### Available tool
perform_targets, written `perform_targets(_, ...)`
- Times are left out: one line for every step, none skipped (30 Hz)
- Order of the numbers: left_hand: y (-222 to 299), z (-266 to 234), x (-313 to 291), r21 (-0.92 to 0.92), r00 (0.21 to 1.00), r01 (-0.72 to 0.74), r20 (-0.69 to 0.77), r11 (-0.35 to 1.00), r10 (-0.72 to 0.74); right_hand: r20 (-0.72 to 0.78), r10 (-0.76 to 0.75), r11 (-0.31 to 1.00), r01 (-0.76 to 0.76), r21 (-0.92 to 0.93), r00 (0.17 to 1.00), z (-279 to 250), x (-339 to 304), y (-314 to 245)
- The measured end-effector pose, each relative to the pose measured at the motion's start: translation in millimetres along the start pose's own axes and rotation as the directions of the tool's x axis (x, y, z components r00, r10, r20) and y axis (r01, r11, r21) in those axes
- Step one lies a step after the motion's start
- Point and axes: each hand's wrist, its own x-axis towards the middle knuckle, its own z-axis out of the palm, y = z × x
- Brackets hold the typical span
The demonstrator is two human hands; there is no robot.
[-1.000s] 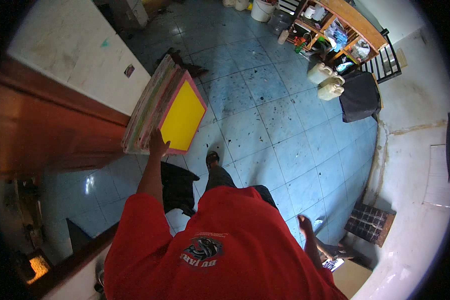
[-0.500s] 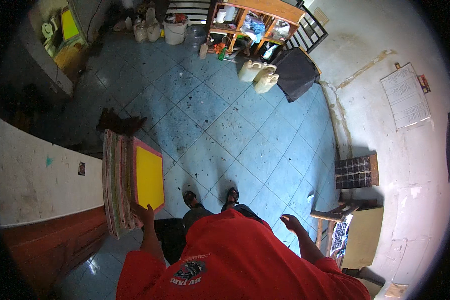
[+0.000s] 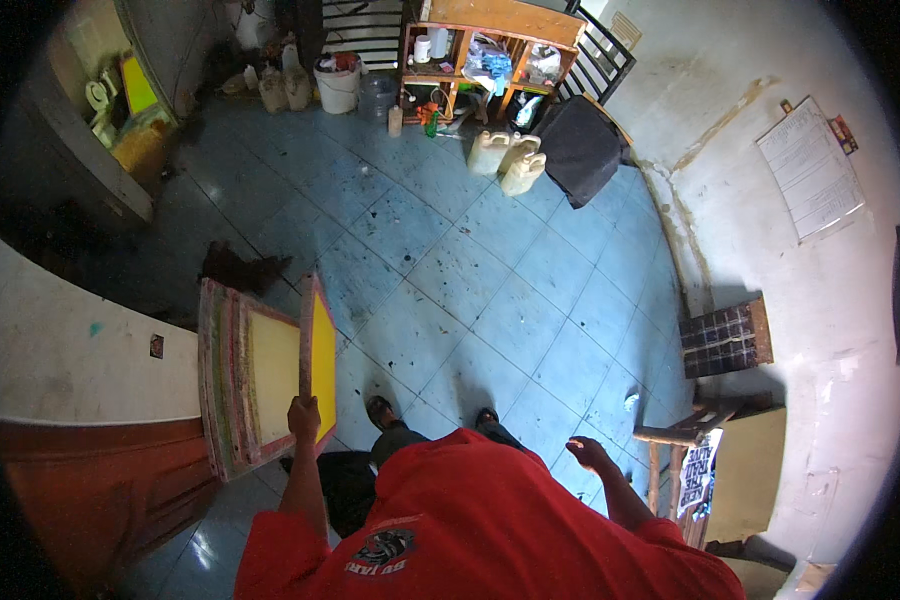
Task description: The person carries two yellow screen-printing frames into a room and applies a liquid from a container into a trough, then wipes the surface of a screen with their hand.
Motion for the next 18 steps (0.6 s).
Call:
perform_targets(8.7, -4.2, -14.1, -0.013, 0.993, -0.101, -0.058, 0.995, 0.101, -0.003, -0.018, 1.000, 0.018, 0.009, 1.000, 2.7, 5.8, 11.4)
perform_targets(19.0, -7.6, -24.4, -0.019, 0.976, -0.193, -0.110, 0.981, 0.189, -0.005, -0.037, 0.999, 0.037, 0.016, 0.999, 2.5, 12.8, 23.9)
perform_targets(31.1, -13.5, -36.0, -0.026, 0.963, -0.244, -0.126, 0.969, 0.239, 0.000, -0.062, 0.997, 0.062, 0.049, 0.998, 4.9, 22.3, 35.0)
perform_targets(44.3, -20.2, -40.7, -0.029, 0.965, -0.254, -0.074, 0.967, 0.251, 0.010, -0.086, 0.993, 0.085, 0.078, 0.996, 7.1, 29.2, 39.6)
perform_targets(68.0, -29.5, -49.1, -0.081, 0.967, -0.253, -0.033, 0.964, 0.251, 0.019, -0.102, 0.989, 0.099, 0.110, 0.995, 10.9, 32.0, 51.1)
perform_targets(100.2, -42.0, -60.4, -0.133, 0.967, -0.250, 0.011, 0.959, 0.254, 0.004, -0.157, 0.983, 0.156, 0.094, 0.988, 16.4, 41.9, 67.7)
perform_targets(130.4, -55.0, -73.7, -0.141, 0.954, -0.299, -0.012, 0.944, 0.300, -0.001, -0.232, 0.973, 0.232, 0.016, 0.973, 17.6, 53.8, 83.7)
perform_targets(158.5, -67.5, -86.8, -0.145, 0.934, -0.357, -0.029, 0.923, 0.357, 0.003, -0.226, 0.970, 0.225, 0.095, 0.974, 15.0, 57.8, 93.0)
perform_targets(181.8, -78.4, -101.3, -0.179, 0.950, -0.309, -0.020, 0.934, 0.311, 0.002, -0.213, 0.962, 0.209, 0.177, 0.977, 10.2, 59.4, 99.4)
perform_targets(207.1, -86.8, -110.7, -0.226, 0.962, -0.269, -0.017, 0.936, 0.272, -0.046, -0.234, 0.953, 0.238, 0.186, 0.971, 2.1, 66.3, 105.5)
perform_targets(226.5, -95.2, -121.1, -0.271, 0.972, -0.230, -0.010, 0.935, 0.236, -0.096, -0.250, 0.944, 0.265, 0.195, 0.963, -4.3, 71.1, 111.2)
perform_targets(239.8, -104.8, -128.4, -0.348, 0.974, -0.196, 0.041, 0.917, 0.224, -0.140, -0.207, 0.930, 0.239, 0.279, 0.968, -12.7, 72.4, 109.2)
perform_targets(260.7, -109.3, -137.6, -0.508, 0.963, -0.193, 0.065, 0.839, 0.261, -0.240, -0.185, 0.919, 0.255, 0.301, 0.953, -27.1, 66.2, 105.7)
perform_targets(279.5, -115.6, -148.7, -0.651, 0.949, -0.174, 0.091, 0.739, 0.303, -0.337, -0.157, 0.907, 0.271, 0.323, 0.928, -39.0, 57.1, 100.9)
perform_targets(291.2, -119.5, -159.0, -0.774, 0.934, -0.140, 0.103, 0.617, 0.341, -0.429, -0.137, 0.894, 0.297, 0.335, 0.893, -54.4, 49.1, 89.7)
perform_targets(292.8, -118.1, -160.0, -0.805, 0.938, -0.136, 0.082, 0.577, 0.336, -0.567, -0.209, 0.875, 0.411, 0.255, 0.797, -70.3, 46.3, 79.8)
perform_targets(304.0, -115.0, -164.0, -0.860, 0.924, -0.110, 0.096, 0.498, 0.370, -0.690, -0.258, 0.854, 0.493, 0.164, 0.676, -85.2, 41.8, 69.6)
perform_targets(317.0, -114.6, -170.0, -0.905, 0.907, -0.076, 0.111, 0.419, 0.405, -0.734, -0.265, 0.839, 0.524, 0.143, 0.625, -110.3, 24.7, 51.0)
